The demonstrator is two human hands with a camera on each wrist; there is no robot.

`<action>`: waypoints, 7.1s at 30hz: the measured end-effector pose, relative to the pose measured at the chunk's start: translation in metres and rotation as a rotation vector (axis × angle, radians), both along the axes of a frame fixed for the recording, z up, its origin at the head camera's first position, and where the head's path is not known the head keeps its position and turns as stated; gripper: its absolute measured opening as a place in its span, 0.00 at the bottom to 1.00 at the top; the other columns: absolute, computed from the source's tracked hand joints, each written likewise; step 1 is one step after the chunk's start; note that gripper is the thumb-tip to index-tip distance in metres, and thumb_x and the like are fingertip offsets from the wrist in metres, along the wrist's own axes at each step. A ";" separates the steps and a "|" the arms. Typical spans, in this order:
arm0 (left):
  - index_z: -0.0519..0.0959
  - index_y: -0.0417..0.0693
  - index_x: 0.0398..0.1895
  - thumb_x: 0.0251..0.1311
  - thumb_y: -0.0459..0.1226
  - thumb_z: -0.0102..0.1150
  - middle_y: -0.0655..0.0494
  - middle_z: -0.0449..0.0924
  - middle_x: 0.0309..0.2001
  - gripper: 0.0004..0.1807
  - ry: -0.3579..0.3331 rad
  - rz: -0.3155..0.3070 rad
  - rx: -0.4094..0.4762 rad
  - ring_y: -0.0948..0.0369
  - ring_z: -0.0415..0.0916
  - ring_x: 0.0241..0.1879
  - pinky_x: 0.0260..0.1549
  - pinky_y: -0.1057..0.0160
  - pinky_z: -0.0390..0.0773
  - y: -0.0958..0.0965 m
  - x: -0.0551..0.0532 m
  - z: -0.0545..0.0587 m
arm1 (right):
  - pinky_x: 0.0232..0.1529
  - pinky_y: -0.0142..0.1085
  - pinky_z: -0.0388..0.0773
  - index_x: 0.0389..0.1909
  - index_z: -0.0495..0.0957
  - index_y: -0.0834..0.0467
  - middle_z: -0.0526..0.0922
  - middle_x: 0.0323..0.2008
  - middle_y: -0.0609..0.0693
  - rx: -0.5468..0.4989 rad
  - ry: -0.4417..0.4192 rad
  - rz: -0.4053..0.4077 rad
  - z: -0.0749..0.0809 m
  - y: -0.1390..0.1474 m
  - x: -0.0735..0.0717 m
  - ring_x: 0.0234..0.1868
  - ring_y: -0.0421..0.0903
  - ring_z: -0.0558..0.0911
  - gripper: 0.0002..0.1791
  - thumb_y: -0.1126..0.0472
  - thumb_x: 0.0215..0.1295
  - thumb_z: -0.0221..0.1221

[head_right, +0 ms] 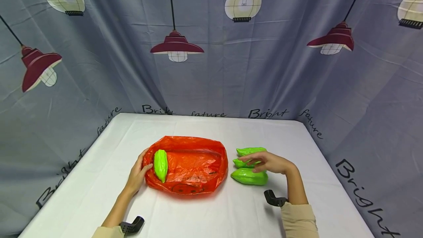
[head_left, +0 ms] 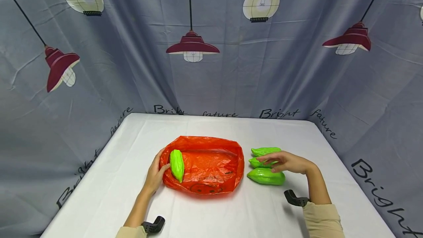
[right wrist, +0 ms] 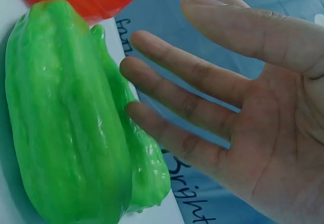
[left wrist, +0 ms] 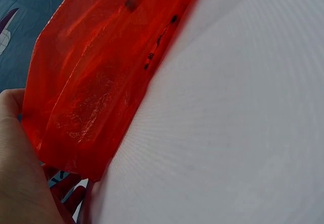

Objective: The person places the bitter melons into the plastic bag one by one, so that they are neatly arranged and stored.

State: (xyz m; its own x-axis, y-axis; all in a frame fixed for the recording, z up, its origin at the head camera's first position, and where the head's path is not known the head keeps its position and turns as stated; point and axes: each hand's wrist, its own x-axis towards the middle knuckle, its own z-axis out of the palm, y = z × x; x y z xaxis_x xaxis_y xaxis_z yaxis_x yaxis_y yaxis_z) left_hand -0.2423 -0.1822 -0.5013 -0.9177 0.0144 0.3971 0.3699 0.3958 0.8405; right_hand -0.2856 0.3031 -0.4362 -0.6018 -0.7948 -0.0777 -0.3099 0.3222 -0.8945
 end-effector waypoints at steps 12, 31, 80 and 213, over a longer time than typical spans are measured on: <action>0.56 0.34 0.67 0.60 0.29 0.50 0.33 0.57 0.64 0.31 -0.018 -0.010 0.004 0.39 0.54 0.63 0.60 0.41 0.52 -0.001 -0.001 0.001 | 0.54 0.48 0.69 0.63 0.63 0.68 0.65 0.61 0.67 0.013 -0.014 0.045 -0.009 0.007 -0.004 0.58 0.69 0.65 0.28 0.67 0.61 0.56; 0.56 0.34 0.67 0.60 0.30 0.51 0.34 0.58 0.64 0.31 -0.025 0.000 -0.002 0.40 0.54 0.63 0.60 0.41 0.52 0.000 -0.001 0.002 | 0.48 0.40 0.75 0.62 0.67 0.62 0.66 0.61 0.63 0.058 -0.074 -0.007 -0.018 0.010 0.004 0.56 0.66 0.67 0.30 0.67 0.57 0.59; 0.57 0.33 0.66 0.59 0.28 0.50 0.34 0.59 0.64 0.31 -0.005 0.002 -0.023 0.41 0.56 0.63 0.59 0.42 0.53 -0.001 -0.002 0.002 | 0.53 0.43 0.70 0.62 0.68 0.56 0.67 0.62 0.56 0.141 -0.002 -0.007 -0.028 -0.004 0.021 0.56 0.50 0.71 0.31 0.59 0.56 0.62; 0.55 0.45 0.69 0.61 0.35 0.52 0.39 0.58 0.66 0.32 -0.036 -0.024 -0.011 0.44 0.54 0.65 0.61 0.43 0.52 -0.011 -0.018 -0.026 | 0.41 0.35 0.78 0.70 0.54 0.53 0.68 0.56 0.62 -0.320 0.074 -0.455 -0.042 -0.260 0.019 0.48 0.59 0.75 0.44 0.64 0.53 0.66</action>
State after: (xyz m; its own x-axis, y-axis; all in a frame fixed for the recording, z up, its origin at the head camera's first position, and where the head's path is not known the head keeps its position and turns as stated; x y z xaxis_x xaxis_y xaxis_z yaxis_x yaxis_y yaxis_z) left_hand -0.2601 -0.1936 -0.5269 -0.9309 0.0407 0.3631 0.3486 0.3965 0.8493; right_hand -0.2661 0.0431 -0.4779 -0.8842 -0.4311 0.1801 -0.2687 0.1541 -0.9508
